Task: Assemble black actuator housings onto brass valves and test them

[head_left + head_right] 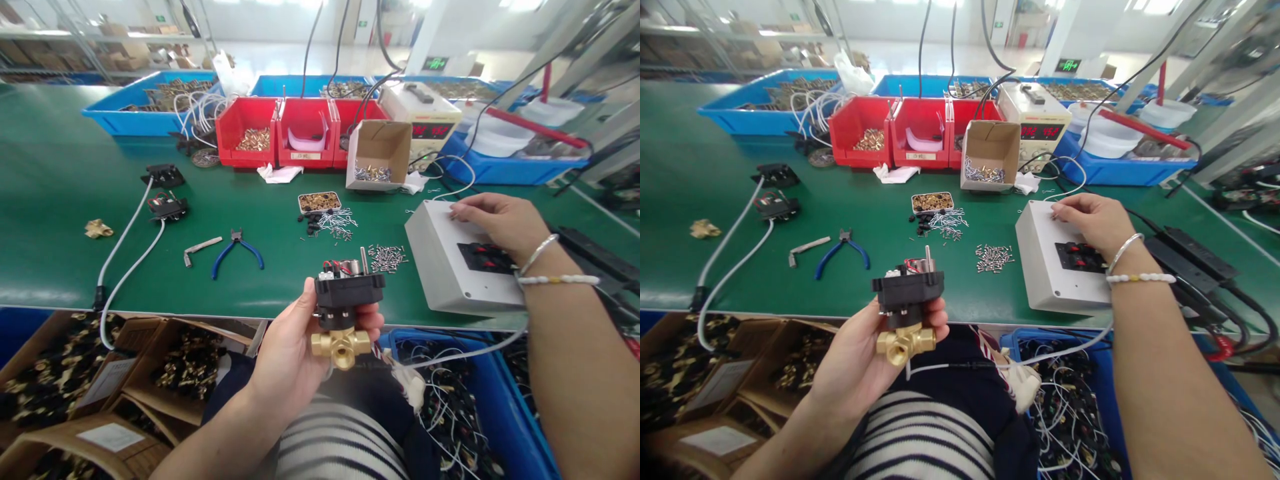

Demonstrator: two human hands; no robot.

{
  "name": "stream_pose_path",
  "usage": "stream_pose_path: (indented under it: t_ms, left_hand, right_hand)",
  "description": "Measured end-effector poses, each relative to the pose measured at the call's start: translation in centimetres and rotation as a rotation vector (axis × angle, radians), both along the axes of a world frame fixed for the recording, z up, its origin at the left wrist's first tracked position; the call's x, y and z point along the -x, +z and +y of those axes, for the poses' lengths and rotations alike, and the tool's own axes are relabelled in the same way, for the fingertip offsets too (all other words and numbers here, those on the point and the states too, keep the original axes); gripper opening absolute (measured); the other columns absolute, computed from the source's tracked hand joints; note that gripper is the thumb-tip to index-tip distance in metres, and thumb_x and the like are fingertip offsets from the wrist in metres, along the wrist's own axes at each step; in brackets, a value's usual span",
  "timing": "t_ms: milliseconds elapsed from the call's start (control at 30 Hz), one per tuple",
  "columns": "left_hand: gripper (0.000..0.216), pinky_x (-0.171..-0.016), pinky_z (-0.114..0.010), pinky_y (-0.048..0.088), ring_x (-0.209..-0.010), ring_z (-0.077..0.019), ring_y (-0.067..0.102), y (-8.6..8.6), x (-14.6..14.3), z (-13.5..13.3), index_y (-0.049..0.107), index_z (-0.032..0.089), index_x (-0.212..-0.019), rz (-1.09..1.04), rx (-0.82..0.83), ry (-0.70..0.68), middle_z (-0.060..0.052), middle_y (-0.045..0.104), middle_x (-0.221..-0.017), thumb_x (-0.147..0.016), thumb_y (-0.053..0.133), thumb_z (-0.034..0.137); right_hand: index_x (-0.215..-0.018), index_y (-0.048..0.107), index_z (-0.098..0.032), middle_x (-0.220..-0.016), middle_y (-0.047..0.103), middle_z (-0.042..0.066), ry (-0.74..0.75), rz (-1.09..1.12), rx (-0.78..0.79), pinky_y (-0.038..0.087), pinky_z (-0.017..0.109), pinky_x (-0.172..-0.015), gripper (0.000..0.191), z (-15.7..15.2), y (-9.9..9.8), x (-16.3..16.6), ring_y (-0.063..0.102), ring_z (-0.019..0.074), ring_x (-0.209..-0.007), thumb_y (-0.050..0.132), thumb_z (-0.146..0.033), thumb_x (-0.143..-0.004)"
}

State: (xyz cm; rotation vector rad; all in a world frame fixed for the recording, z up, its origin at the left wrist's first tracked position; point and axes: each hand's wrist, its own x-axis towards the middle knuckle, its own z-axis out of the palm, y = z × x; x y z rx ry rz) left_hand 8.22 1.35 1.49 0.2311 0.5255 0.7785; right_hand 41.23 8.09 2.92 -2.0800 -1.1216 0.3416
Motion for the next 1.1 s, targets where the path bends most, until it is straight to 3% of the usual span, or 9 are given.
stream_pose_path:
  t_ms: [600,1100]
  left_hand:
    - [0.058,-0.072,-0.029,0.061,-0.074,-0.0202,0.075,0.0,-0.2,0.3,0.077,0.007,-0.092,-0.018,-0.009,0.005,-0.015,0.078,-0.084,-0.106,0.029,0.036]
    - [0.058,-0.072,-0.029,0.061,-0.073,-0.0196,0.076,0.1,-0.2,0.4,0.077,0.007,-0.092,-0.018,0.002,0.006,-0.015,0.078,-0.083,-0.106,0.027,0.034]
  right_hand:
    - [-0.076,0.07,-0.02,-0.078,0.068,0.004,0.026,-0.019,0.002,0.044,0.037,-0.086,0.017,0.3,-0.7,-1.1,0.061,0.0258,-0.081,0.068,-0.034,-0.067]
    - [-0.074,0.071,-0.021,-0.077,0.067,0.004,0.017,-0.026,0.006,0.042,0.039,-0.085,0.022,0.2,-0.4,-0.7,0.059,0.0263,-0.081,0.068,-0.039,-0.061]
